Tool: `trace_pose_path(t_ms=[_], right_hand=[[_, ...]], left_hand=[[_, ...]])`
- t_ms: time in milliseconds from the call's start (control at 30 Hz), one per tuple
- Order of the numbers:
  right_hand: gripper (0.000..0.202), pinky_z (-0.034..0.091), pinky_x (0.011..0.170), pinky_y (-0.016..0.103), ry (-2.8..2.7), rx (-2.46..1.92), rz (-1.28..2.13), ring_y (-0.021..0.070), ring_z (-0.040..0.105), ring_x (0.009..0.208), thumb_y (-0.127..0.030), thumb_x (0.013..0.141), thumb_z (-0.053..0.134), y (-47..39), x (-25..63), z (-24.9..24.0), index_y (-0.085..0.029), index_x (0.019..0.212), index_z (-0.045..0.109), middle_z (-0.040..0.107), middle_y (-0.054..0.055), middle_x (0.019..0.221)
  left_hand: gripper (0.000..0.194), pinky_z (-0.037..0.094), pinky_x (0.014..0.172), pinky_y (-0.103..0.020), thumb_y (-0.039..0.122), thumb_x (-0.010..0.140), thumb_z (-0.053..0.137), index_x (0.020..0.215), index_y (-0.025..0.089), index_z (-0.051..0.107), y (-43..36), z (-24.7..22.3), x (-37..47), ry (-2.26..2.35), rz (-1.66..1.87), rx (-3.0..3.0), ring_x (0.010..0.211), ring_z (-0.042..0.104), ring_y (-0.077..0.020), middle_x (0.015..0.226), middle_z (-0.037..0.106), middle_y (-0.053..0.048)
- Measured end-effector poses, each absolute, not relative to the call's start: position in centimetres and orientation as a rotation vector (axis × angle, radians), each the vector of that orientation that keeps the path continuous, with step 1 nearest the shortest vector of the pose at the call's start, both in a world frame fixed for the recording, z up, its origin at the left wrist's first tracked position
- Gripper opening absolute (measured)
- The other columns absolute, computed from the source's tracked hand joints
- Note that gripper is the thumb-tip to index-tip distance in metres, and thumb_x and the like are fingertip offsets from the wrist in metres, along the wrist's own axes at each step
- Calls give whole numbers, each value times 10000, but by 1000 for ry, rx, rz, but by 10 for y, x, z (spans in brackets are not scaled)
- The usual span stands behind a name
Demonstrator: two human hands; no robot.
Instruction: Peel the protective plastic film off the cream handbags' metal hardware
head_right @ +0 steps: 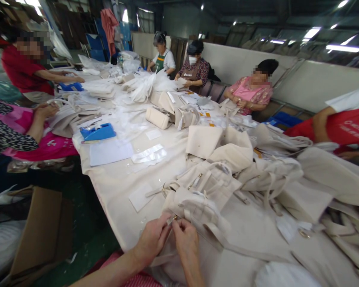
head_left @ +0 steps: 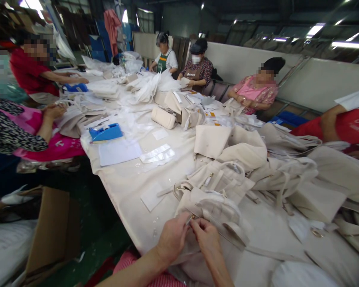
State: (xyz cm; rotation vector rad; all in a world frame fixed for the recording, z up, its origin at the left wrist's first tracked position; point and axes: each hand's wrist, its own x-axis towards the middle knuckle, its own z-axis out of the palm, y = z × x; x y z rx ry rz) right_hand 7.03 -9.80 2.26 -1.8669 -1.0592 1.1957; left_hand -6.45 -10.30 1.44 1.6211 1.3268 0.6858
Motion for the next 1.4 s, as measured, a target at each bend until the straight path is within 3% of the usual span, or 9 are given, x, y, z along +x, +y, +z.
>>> trace_pose_path(t_ms=[67,200,367,600,833,1033,1167,1233,1400], right_hand=[[308,317,494,285,-1052,-1845,1201,158,459,494,-463,660,653,-98,70,21,-222,477,602,544,-18,458],[297,310,488,282,-1042,-1852,1178,156,458,501,-454,648,679,-98,72,19,-222,476,609,544,-16,451],[203,275,443,258,-929,-1838,1384,116,397,435,-389,600,675,-100,80,14,-196,538,670,514,-35,429],[282,288,418,234,-779,-1778,1482,98,407,396,-416,551,720,-106,77,9,-150,644,712,532,-27,418],[469,298,399,204,-530,-1711,1440,90,424,396,-515,498,797,-114,63,4,-153,785,716,542,-43,430],[371,300,369,186,-355,-1592,1460,75,433,386,-387,483,852,-114,58,1,-167,737,693,572,-44,451],[273,174,318,124,-55,-1218,1729,0,264,333,-212,515,831,-112,60,1,-153,730,674,478,-103,427],[223,168,314,109,29,-1050,1847,-12,203,338,-156,520,795,-110,63,1,-144,696,658,433,-118,422],[167,195,311,111,109,-910,1951,-31,199,357,-236,655,773,-107,65,0,-134,708,652,655,0,686]], left_hand=[[272,426,766,-307,259,908,441,1090,244,642,-102,17,-66,1281,700,1636,864,643,-245,917,712,-77],[255,437,783,-314,266,882,454,885,224,706,-96,19,-64,1282,721,1564,843,646,-237,871,723,-77],[196,408,517,-267,250,721,533,837,177,673,-84,12,-60,1288,651,932,495,541,-155,553,594,19],[264,343,459,-208,322,607,646,801,144,628,-85,17,-61,1151,631,606,445,505,-85,557,630,10],[251,349,443,-212,381,672,614,818,183,563,-93,14,-51,1192,701,732,417,500,-102,495,575,51],[181,370,450,-211,289,754,578,905,197,540,-97,15,-49,1210,766,892,437,503,-108,516,539,76],[223,376,485,-204,261,807,570,988,216,448,-103,9,-48,1273,832,901,476,520,-109,542,523,93],[222,359,496,-199,273,818,578,974,219,429,-105,6,-48,1293,840,905,485,509,-103,549,510,98],[163,336,512,-209,234,824,552,920,230,421,-107,7,-52,1318,834,979,475,468,-102,518,448,116]])
